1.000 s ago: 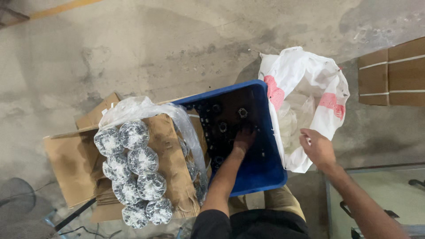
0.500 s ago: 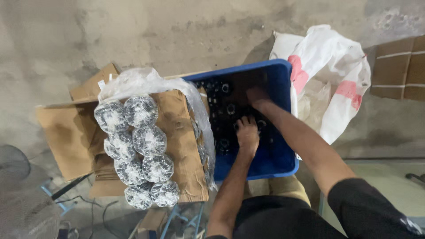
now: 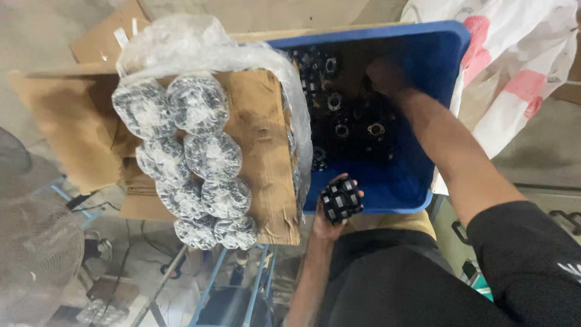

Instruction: The person takes black round components from a blue bin, wraps each one in bubble wrap, and arranges the wrapped parts on a cardboard sheet in a box. The person then moves to a multi-head machine, places a component into it, operates the machine lever, and uses scissors to trim material while handling parts at the machine.

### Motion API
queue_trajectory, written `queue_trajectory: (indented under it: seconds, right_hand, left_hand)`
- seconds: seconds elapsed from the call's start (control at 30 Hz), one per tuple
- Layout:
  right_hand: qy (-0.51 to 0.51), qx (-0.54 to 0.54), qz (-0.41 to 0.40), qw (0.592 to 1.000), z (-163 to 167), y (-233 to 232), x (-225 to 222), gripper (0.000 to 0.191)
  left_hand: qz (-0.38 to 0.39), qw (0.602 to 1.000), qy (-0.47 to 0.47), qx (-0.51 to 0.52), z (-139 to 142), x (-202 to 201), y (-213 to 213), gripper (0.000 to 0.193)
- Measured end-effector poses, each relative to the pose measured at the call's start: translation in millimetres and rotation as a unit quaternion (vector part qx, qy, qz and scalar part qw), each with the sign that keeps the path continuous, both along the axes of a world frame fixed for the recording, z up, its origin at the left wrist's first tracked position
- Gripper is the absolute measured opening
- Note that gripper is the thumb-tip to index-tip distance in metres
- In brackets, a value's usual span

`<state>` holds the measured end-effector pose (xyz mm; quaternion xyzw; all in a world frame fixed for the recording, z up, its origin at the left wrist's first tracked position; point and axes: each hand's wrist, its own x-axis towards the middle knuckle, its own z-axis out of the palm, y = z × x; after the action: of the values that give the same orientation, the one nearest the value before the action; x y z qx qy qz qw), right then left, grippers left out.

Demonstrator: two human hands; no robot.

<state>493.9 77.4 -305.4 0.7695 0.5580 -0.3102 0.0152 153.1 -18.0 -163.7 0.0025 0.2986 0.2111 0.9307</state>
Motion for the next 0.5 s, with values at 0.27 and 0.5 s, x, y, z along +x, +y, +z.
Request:
queue_trajectory:
  seconds: [0.27,0.5]
  right_hand:
    - [0.115,-0.061,0.081,0.988,29.7,-22.7,-107.5,0.037]
    - [-0.073,-0.012,0.199,0.977,43.0,-37.0,-137.8,0.023]
  left_hand:
    - [-0.057,0.997,-0.055,-0.017,20.0,-10.1,-4.4,0.098]
    - [-0.121,0.992,-0.009,0.023,33.3,-24.6,-1.2,0.099]
